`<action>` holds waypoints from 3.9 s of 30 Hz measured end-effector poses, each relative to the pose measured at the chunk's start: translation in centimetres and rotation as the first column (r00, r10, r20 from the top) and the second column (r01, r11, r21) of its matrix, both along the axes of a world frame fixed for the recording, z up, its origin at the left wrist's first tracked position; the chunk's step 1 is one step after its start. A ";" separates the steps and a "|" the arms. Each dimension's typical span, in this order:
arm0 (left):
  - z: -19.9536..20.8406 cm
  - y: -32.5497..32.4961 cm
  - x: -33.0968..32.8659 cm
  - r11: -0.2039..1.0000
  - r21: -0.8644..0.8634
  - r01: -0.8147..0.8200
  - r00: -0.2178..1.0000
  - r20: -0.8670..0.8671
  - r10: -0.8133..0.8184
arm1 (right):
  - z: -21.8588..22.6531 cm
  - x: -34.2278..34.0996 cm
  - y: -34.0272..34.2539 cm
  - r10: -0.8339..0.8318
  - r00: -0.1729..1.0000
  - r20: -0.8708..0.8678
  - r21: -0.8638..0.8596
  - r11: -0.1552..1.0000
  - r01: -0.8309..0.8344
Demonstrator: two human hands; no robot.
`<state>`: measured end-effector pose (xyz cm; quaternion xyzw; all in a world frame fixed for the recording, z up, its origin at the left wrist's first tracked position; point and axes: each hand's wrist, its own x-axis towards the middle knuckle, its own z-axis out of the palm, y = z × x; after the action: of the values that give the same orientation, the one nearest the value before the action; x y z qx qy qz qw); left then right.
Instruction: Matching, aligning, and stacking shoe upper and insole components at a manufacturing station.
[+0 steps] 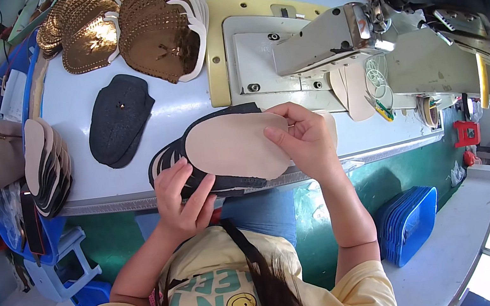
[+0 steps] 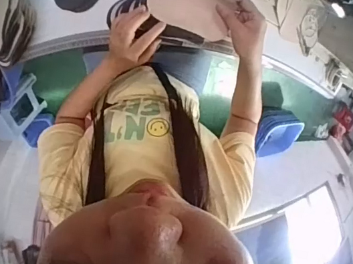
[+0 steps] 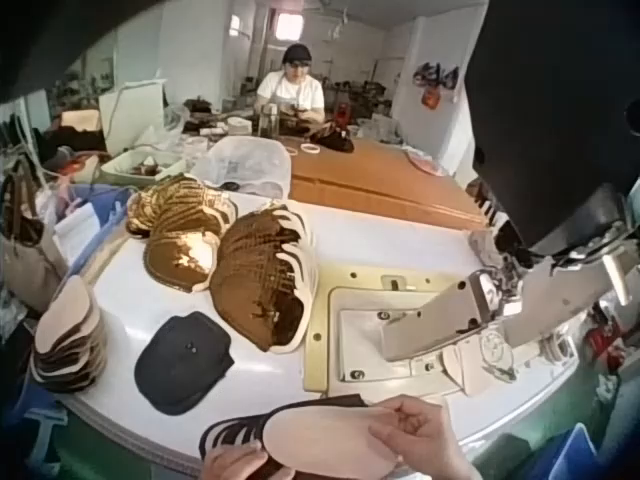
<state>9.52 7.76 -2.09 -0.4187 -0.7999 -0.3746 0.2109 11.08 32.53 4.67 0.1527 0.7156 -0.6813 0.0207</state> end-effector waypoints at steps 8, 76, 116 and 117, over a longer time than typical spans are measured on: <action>0.3 0.1 -0.1 0.997 -0.074 -0.021 1.000 -0.023 0.019 | -0.1 -0.1 -0.1 -0.006 1.000 0.023 -0.002 1.000 0.007; 2.0 -6.8 -10.1 0.809 -0.407 -0.423 0.889 -0.015 0.457 | -0.4 1.5 8.5 0.111 0.988 0.109 0.780 0.606 -0.154; 5.4 3.3 -5.0 0.903 -0.315 0.293 0.956 0.117 -0.269 | -2.0 6.3 9.1 -0.412 0.871 -0.267 0.103 0.887 0.451; 5.7 3.4 -4.9 0.904 -0.313 0.291 0.956 0.119 -0.267 | -2.0 6.3 9.0 -0.384 0.891 -0.241 0.111 0.901 0.418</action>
<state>4.67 11.18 3.58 -0.5440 -0.7899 -0.2780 0.0533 17.36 41.51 2.70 0.2248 0.7188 -0.6235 -0.2099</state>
